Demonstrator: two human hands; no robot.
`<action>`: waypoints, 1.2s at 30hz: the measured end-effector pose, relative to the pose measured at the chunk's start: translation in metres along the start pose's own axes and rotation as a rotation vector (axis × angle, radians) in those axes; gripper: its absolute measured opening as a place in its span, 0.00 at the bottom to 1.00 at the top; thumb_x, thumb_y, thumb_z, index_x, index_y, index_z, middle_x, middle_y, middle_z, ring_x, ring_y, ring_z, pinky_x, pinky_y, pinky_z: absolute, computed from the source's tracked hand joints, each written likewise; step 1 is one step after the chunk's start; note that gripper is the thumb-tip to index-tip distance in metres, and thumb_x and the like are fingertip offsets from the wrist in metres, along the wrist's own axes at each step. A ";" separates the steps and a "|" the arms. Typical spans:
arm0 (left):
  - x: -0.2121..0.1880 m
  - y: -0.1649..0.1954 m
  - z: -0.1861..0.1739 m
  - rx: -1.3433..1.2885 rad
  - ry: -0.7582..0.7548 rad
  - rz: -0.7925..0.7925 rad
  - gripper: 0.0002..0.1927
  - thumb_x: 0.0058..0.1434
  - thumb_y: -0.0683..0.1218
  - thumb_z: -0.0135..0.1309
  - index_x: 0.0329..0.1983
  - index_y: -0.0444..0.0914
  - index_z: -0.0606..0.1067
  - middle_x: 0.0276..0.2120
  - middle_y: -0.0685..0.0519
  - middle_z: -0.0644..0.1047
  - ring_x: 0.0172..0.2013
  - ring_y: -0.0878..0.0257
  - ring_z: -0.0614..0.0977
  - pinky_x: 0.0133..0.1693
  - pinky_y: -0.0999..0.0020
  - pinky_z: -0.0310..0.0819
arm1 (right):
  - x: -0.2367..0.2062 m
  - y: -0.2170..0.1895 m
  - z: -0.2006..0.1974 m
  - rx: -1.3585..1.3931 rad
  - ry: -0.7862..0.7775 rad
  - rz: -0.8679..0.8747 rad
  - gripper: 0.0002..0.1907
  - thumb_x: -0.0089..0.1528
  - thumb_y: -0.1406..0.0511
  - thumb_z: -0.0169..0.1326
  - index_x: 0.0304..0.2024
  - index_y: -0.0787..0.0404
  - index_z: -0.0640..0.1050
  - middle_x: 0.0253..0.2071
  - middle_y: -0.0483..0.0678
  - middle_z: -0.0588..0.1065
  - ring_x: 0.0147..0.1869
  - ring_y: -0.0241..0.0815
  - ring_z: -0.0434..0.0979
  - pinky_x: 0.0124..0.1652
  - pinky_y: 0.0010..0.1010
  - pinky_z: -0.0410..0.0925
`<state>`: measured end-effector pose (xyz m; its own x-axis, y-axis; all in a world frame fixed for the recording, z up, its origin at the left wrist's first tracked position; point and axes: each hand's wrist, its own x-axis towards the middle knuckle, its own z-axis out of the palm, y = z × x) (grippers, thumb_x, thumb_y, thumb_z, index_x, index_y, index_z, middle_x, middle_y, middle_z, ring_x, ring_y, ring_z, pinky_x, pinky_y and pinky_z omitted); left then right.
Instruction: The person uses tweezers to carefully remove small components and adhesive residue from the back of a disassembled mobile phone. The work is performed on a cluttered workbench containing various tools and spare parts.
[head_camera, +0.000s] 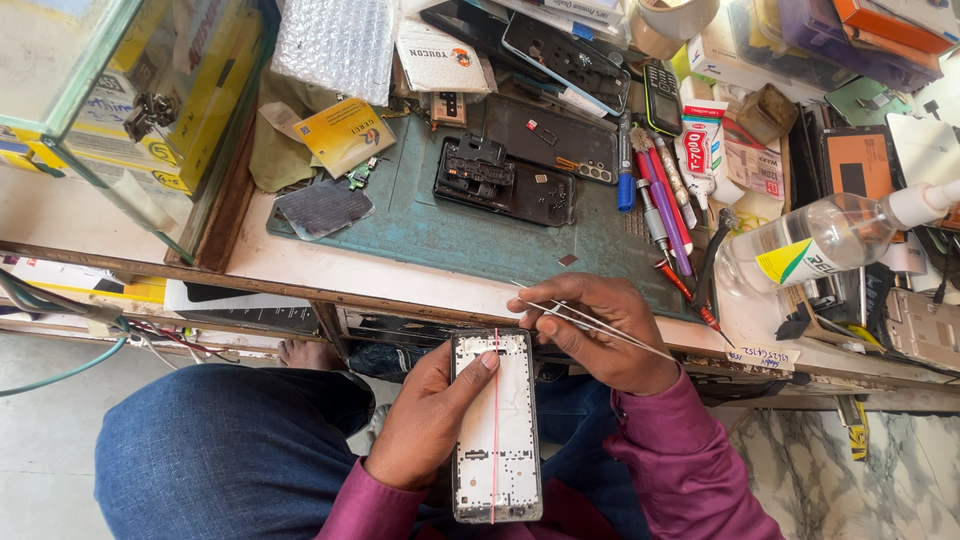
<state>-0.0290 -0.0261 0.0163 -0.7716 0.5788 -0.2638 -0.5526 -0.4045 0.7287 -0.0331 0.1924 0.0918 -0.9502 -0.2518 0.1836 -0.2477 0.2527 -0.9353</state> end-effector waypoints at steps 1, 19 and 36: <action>0.000 0.000 0.000 0.000 -0.009 0.009 0.14 0.69 0.46 0.51 0.52 0.32 0.76 0.34 0.54 0.81 0.31 0.72 0.78 0.34 0.76 0.74 | 0.002 -0.002 0.000 -0.078 -0.008 -0.087 0.14 0.67 0.65 0.57 0.53 0.65 0.78 0.47 0.50 0.82 0.47 0.38 0.82 0.44 0.29 0.75; 0.005 0.005 0.003 0.222 0.051 0.104 0.15 0.68 0.47 0.51 0.50 0.32 0.77 0.36 0.54 0.82 0.33 0.73 0.79 0.36 0.75 0.76 | 0.004 0.001 0.006 -0.184 -0.006 -0.115 0.06 0.59 0.70 0.64 0.38 0.64 0.81 0.36 0.48 0.82 0.39 0.34 0.82 0.40 0.24 0.75; 0.008 0.008 0.003 0.149 0.014 0.088 0.15 0.68 0.47 0.50 0.50 0.31 0.77 0.34 0.54 0.82 0.32 0.71 0.79 0.36 0.75 0.75 | 0.012 0.001 0.008 -0.336 0.006 -0.066 0.05 0.57 0.72 0.67 0.33 0.64 0.81 0.32 0.47 0.82 0.35 0.34 0.83 0.36 0.24 0.74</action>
<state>-0.0391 -0.0228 0.0217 -0.8195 0.5358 -0.2031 -0.4312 -0.3431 0.8345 -0.0431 0.1820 0.0908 -0.9309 -0.2727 0.2431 -0.3562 0.5298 -0.7696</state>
